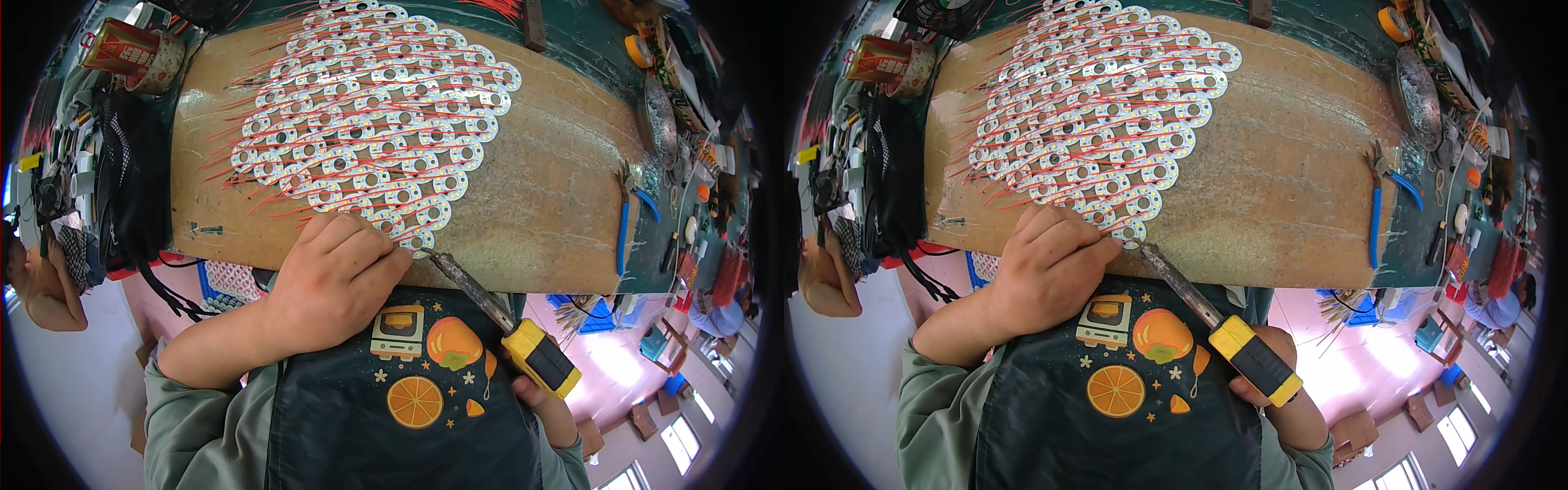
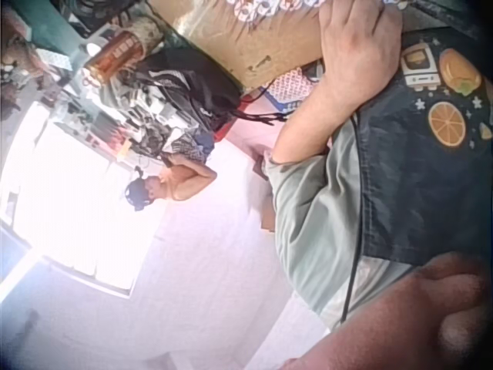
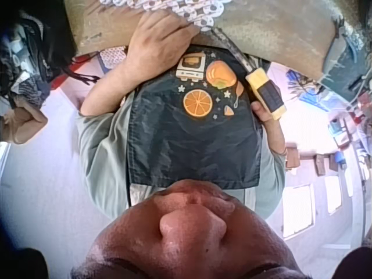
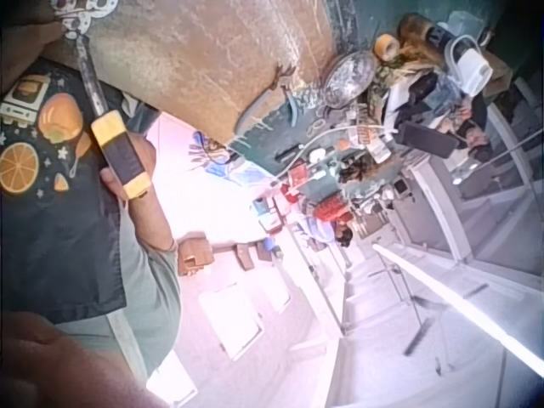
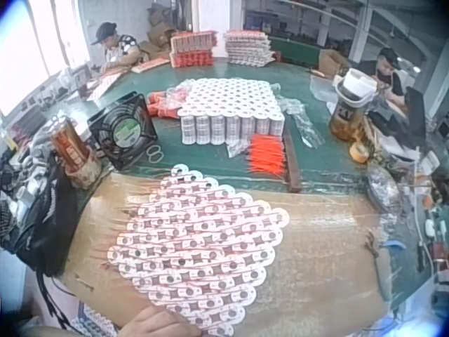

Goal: The person solders red wires to circular LED components on a large board array using a handheld soldering iron and solder wire.

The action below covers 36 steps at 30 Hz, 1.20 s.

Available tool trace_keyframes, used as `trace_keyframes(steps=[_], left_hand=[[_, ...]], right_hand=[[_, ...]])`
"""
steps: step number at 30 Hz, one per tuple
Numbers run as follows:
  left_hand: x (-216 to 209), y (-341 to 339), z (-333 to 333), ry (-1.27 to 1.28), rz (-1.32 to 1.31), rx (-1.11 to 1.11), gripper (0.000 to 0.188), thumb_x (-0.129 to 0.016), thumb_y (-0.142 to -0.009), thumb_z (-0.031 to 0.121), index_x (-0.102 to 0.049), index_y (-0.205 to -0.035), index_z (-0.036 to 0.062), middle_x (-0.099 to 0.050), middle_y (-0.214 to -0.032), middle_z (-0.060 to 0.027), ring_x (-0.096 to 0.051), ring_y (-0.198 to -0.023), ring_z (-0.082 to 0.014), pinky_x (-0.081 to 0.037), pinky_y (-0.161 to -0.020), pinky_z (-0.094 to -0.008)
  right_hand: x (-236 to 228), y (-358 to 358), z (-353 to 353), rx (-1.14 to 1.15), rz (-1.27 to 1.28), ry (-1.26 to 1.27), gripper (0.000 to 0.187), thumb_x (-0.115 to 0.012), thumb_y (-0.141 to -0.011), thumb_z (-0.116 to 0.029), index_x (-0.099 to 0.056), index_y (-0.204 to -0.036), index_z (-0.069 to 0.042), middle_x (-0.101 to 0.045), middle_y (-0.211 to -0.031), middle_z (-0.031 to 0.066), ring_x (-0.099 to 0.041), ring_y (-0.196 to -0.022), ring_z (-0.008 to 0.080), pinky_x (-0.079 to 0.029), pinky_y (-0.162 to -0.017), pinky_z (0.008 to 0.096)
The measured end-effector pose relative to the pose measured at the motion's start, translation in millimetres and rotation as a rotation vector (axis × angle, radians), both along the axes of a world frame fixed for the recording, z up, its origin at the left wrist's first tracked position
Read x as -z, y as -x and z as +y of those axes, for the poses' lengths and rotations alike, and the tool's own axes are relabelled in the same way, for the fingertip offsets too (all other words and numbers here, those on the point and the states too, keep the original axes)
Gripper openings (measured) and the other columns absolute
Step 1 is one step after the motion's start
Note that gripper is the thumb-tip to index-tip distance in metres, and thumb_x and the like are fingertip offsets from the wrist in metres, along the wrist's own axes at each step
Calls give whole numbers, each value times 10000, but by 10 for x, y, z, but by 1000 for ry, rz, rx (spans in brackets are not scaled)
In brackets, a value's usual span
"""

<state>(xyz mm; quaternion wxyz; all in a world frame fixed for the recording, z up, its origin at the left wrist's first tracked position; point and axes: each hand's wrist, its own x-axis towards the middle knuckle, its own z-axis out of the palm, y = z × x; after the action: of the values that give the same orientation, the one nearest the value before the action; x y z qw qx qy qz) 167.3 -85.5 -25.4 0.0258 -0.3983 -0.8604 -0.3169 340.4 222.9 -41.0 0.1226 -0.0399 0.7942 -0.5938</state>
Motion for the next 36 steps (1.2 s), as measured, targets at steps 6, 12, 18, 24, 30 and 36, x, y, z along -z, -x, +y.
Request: trace_keyframes(steps=[6, 12, 18, 24, 30, 36], left_hand=[[6, 17, -15, 7, -7, -7, 263, -731, -684, 39, -720, -947, 56, -611, -860, -14, -587, -796, -205, -442, -712, -338], [-36, 63, 8, 22, -18, 9, 277, -740, -677, 34, -722, -952, 65, -615, -869, -17, -588, -792, -206, -442, -709, -338], [-205, 161, 12, -25, -4, 11, 296, -802, -677, 64, -727, -964, 72, -628, -888, -39, -600, -771, -225, -453, -663, -347], [-424, 774, -122, 84, 159, -159, 305, -824, -725, 165, -724, -999, 78, -642, -953, -85, -632, -849, -270, -502, -750, -392], [-409, 1800, 20, 227, 170, -177, 347, -772, -778, 188, -703, -1092, 60, -645, -1134, -131, -611, -1068, -340, -490, -931, -433], [-520, 2341, 261, 639, -194, 12, 541, -826, -668, 255, -674, -1159, 84, -630, -1164, -118, -595, -1127, -322, -492, -955, -428]], right_hand=[[28, 64, 0, -3, 91, 44, 552, -742, -804, -476, -675, -1082, -4, -699, -956, 132, -692, -811, 330, -538, -713, 386], [53, -30, 12, 186, -61, 281, 507, -761, -815, -437, -672, -1039, 9, -682, -902, 97, -656, -747, 260, -512, -678, 355], [13, 117, 136, 353, -70, 372, 465, -771, -842, -453, -637, -951, -22, -604, -757, 38, -571, -634, 171, -447, -584, 286], [-209, 779, 502, 691, 285, 428, 848, -801, -816, -460, -412, -1392, 26, -498, -723, 25, -482, -591, 129, -395, -512, 267], [-313, 1211, 767, 905, 247, 445, 615, -638, -943, -296, -408, -1409, 33, -487, -713, 11, -472, -583, 104, -397, -530, 256], [-55, 1104, 445, 772, 178, 551, 622, -654, -936, -273, -405, -1416, 34, -505, -711, 23, -490, -583, 119, -421, -542, 271]])
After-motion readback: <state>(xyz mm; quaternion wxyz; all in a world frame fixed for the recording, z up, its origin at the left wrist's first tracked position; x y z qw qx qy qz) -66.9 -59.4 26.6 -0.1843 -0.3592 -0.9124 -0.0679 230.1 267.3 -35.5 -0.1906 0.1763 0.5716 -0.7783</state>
